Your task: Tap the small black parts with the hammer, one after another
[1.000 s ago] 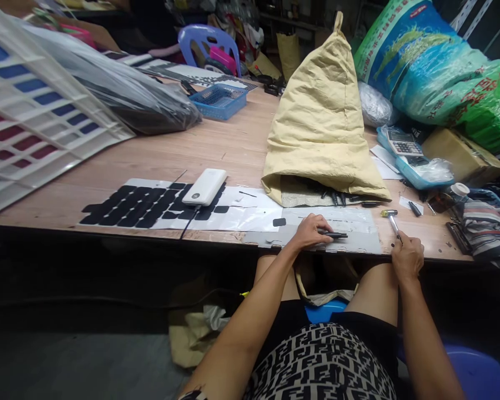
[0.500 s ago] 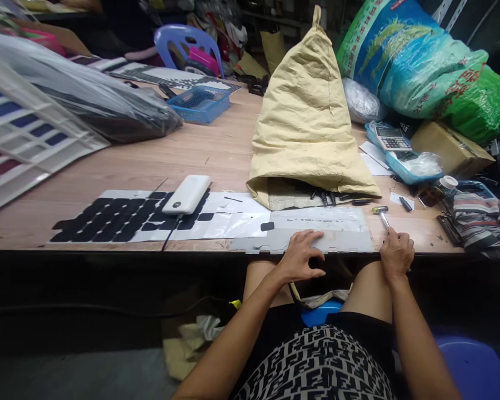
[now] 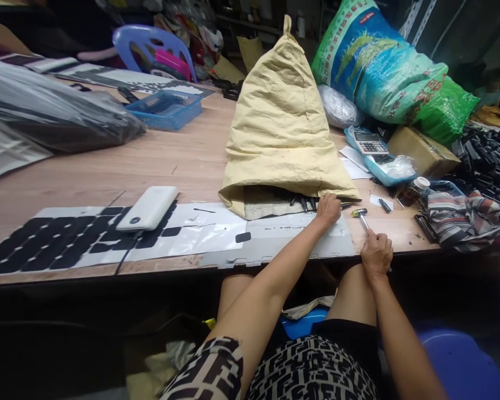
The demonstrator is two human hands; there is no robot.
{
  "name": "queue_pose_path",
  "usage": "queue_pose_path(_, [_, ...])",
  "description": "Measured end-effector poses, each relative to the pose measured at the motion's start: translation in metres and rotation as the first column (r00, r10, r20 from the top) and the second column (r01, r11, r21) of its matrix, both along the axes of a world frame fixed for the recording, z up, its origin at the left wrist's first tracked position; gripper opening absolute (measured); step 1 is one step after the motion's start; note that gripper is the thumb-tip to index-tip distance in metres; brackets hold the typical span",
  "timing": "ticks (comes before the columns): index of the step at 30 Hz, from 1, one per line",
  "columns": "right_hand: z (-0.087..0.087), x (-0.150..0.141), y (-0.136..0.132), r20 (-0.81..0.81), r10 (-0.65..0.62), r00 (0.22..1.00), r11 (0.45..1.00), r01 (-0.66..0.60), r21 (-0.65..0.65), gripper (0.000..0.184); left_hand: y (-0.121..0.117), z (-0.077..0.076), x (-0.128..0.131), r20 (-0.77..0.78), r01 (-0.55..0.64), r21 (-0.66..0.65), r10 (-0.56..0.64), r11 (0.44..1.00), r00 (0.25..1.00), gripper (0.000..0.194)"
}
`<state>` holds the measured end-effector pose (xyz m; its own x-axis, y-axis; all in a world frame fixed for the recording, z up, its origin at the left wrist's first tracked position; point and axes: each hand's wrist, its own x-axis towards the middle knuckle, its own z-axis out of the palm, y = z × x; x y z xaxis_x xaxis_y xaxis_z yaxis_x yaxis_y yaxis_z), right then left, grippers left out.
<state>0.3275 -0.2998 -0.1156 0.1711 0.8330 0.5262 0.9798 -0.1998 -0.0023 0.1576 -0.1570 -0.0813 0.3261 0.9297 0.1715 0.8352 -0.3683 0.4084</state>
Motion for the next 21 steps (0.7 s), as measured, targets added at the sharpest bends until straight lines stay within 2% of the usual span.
queue_pose_path(4, [0.002, -0.002, -0.001, -0.028, 0.007, 1.000, 1.000, -0.008, -0.016, 0.036, -0.004, -0.007, 0.006, 0.070, 0.014, 0.014, -0.015, 1.000, 0.997, 0.014])
queue_pose_path(8, [0.003, -0.001, -0.002, -0.055, 0.012, 0.998, 1.000, -0.013, -0.014, 0.037, -0.018, -0.011, -0.006, 0.179, 0.010, -0.017, -0.007, 1.000, 0.984, 0.015])
queue_pose_path(11, [0.003, -0.001, -0.001, -0.070, 0.010, 0.998, 1.000, -0.011, -0.020, 0.037, -0.031, -0.013, -0.035, 0.254, -0.030, -0.035, 0.038, 0.999, 0.966, 0.014])
queue_pose_path(17, [0.006, 0.000, 0.000, -0.079, 0.005, 0.997, 1.000, -0.006, -0.014, 0.036, -0.058, -0.026, -0.118, 0.374, -0.092, -0.088, 0.118, 0.992, 0.920, 0.022])
queue_pose_path(21, [0.011, 0.003, 0.002, -0.108, 0.021, 0.994, 0.999, -0.024, -0.024, 0.035, -0.066, -0.036, -0.140, 0.377, -0.126, -0.164, 0.180, 0.978, 0.908, 0.022])
